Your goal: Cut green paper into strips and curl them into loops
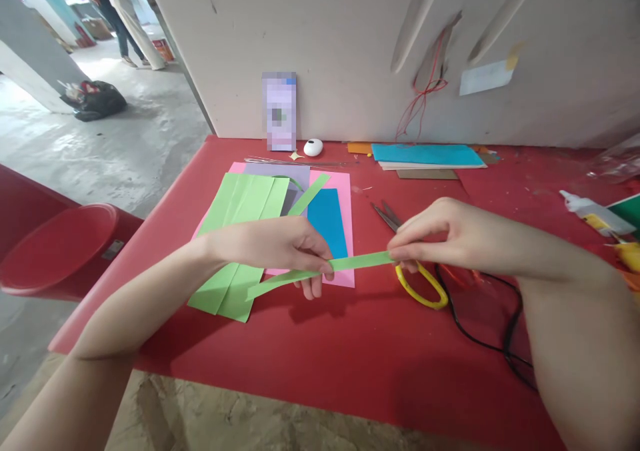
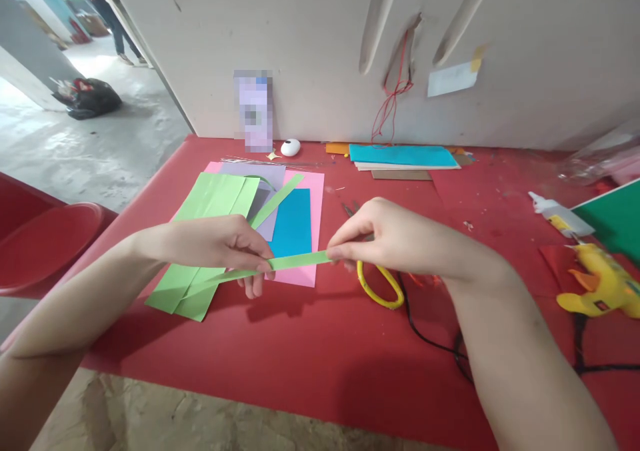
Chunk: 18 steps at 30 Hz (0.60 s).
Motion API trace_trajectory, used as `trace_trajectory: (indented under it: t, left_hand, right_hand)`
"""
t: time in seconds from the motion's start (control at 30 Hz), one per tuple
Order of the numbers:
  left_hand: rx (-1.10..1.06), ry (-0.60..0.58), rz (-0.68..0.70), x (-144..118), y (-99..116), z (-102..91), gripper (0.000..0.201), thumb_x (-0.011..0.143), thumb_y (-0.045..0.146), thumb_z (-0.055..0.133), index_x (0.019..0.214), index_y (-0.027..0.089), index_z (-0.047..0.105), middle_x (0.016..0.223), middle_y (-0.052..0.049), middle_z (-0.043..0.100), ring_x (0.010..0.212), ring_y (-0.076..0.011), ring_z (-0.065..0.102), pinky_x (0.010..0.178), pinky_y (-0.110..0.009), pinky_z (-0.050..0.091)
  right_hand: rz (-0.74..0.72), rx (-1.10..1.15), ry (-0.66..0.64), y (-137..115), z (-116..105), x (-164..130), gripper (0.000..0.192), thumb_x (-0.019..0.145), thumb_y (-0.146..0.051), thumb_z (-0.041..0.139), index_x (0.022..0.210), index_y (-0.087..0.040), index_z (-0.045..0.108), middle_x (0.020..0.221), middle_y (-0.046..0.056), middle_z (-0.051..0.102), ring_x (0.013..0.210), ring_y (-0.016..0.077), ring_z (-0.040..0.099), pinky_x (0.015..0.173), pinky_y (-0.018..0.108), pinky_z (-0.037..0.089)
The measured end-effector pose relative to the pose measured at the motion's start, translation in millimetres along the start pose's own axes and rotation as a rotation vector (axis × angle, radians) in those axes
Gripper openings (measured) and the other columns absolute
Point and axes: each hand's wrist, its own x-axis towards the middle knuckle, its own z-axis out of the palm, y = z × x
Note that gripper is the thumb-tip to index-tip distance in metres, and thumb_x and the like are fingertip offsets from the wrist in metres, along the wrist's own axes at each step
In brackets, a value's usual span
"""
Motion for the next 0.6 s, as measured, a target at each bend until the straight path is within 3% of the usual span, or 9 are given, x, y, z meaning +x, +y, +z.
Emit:
trace_trajectory:
  t: [0.17,0.27,0.43,0.6]
  left_hand:
    - [-0.027,-0.041,0.011,-3,-6,-11.3,0.028,0.089,0.027,0.046,0.080,0.019,0.070,0.077,-0.002,0.073,0.066,-0.0094,0.066,0.054,-0.018,0.043]
    - [-0.023,-0.060,0.007,-1,-8,-12.1,0.027,0.089,0.025,0.046,0.079,0.018,0.070,0.078,-0.003,0.073,0.063,-0.0091,0.064,0.052,-0.018,0.041]
    - [-0.105,-0.041,0.000,7,-12,-7.2,0.024,0.088,0.023,0.046,0.081,0.017,0.068,0.075,-0.003,0.073,0.063,-0.0094,0.066,0.048,-0.017,0.040]
    - [-0.142,-0.037,-0.012,7,-11,-6.5,0.023,0.088,0.021,0.044,0.081,0.017,0.066,0.073,-0.002,0.073,0.064,-0.0099,0.068,0.051,-0.017,0.045]
  right_hand:
    - [0.070,0.026,-0.018,25,-19,-9,0.034,0.079,-0.039,0.056,0.051,-0.020,0.058,0.052,0.000,0.058,0.049,0.0123,0.052,0.045,0.025,0.039]
    - [0.075,-0.050,-0.025,30,-19,-6,0.031,0.081,-0.039,0.055,0.059,-0.021,0.064,0.058,0.000,0.062,0.052,0.0132,0.055,0.046,0.025,0.040]
    - [-0.017,-0.142,0.037,5,5,7,0.022,0.083,-0.037,0.053,0.090,-0.026,0.071,0.076,-0.002,0.069,0.062,0.0130,0.058,0.054,0.025,0.044]
    - [-0.045,-0.128,0.061,-11,20,9,0.029,0.086,-0.035,0.048,0.072,-0.023,0.070,0.054,-0.003,0.060,0.045,0.0093,0.048,0.043,0.024,0.034]
